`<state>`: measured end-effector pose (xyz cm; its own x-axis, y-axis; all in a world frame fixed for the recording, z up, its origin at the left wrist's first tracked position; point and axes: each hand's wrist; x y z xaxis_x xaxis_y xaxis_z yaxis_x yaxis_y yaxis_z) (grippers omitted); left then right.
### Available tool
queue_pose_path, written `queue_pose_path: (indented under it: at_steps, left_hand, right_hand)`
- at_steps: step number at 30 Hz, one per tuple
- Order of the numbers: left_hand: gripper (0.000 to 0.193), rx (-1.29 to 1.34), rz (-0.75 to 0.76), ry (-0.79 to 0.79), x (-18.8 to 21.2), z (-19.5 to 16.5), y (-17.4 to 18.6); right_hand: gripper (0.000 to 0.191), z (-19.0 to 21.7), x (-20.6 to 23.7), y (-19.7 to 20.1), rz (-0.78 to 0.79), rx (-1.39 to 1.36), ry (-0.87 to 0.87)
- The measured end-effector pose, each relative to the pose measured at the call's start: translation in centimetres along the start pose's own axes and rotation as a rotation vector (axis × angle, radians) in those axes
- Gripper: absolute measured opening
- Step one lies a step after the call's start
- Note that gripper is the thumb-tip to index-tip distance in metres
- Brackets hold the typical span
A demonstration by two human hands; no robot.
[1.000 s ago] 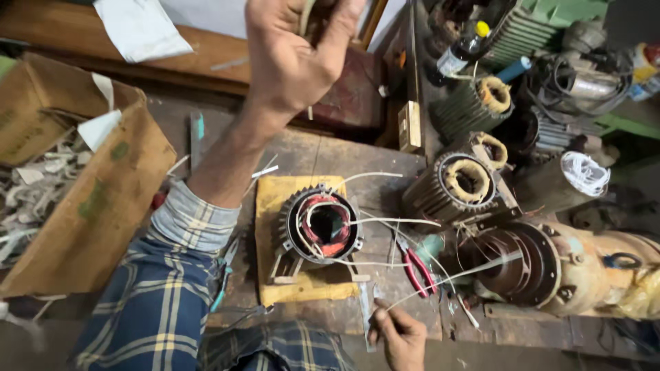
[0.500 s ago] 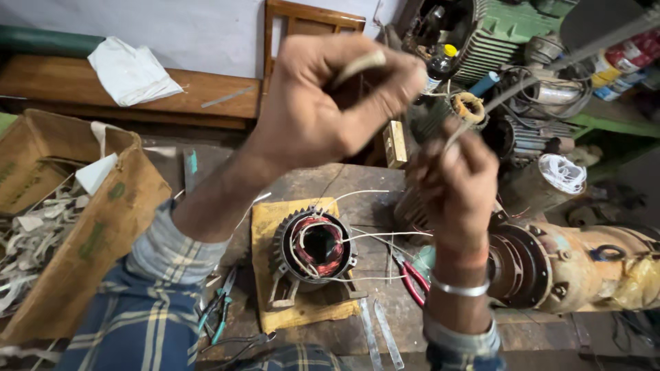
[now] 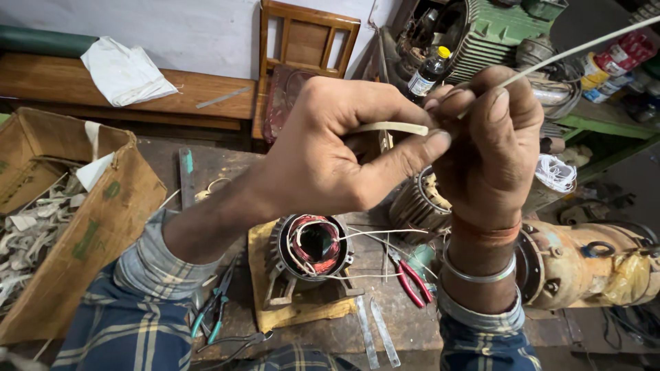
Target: The person strips insulation from copper wires, inserts them into a motor stator, and secures them with electrical tape. They retrieve a roll of tape from a shelf, return to the workbench, and continue wrapping and taping the wires.
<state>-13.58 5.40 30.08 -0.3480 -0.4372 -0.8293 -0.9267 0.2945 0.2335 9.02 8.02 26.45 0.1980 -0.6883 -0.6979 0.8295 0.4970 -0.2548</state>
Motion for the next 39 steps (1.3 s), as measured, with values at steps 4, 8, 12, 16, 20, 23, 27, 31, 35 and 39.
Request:
queue_pose_path:
  at_steps: [4,8,12,16,20,23,27,31,35,39]
  left_hand:
    - [0.011,0.023,0.006,0.023,0.3,0.2,-0.3]
    - [0.011,0.032,0.015,0.035,0.5,0.3,-0.4]
    - [0.011,-0.015,0.007,0.109,0.3,0.6,-0.4]
    - [0.015,-0.09,-0.007,-0.061,0.2,1.4,-0.3]
    - [0.02,-0.123,-0.014,-0.083,1.1,2.4,0.1]
    - [0.028,-0.225,0.014,-0.038,2.5,3.4,0.4]
    - [0.023,-0.176,0.012,0.116,4.9,4.9,0.4]
    - [0.017,-0.301,-0.096,-0.035,6.7,6.0,-0.1]
    - [0.02,-0.322,-0.166,-0.002,7.6,6.7,-0.5]
    - [0.024,-0.477,-0.25,-0.014,9.5,7.0,-0.3]
  right_hand:
    - [0.015,0.1,0.3,0.3,0.014,0.026,0.003]
    - [0.014,0.1,0.6,0.3,0.01,0.057,0.012]
    - [0.015,0.3,0.4,0.0,0.032,0.16,0.083]
    - [0.017,1.7,-0.5,-0.5,0.128,0.409,0.145]
    - [0.019,3.1,-1.5,-0.6,0.228,0.545,0.074]
    - [0.015,2.6,-2.3,-0.5,0.211,0.419,0.0]
    - [0.011,1.1,-2.6,-0.4,0.168,0.298,-0.068]
    - [0.012,-0.3,-1.9,-0.8,0.22,0.274,-0.14]
    - [0.015,-2.0,-0.6,-1.6,0.201,0.426,-0.186]
    - [0.011,-3.7,-0.1,-1.5,0.154,0.379,-0.293]
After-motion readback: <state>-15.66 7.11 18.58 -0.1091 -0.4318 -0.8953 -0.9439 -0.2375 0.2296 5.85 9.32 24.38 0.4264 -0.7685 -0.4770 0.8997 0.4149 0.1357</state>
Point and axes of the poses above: each hand's wrist, its own x-axis away from the middle knuckle, its own y-axis out of the back of the hand, z = x × y, and after that the axes turned 4 degrees about z, right-handed
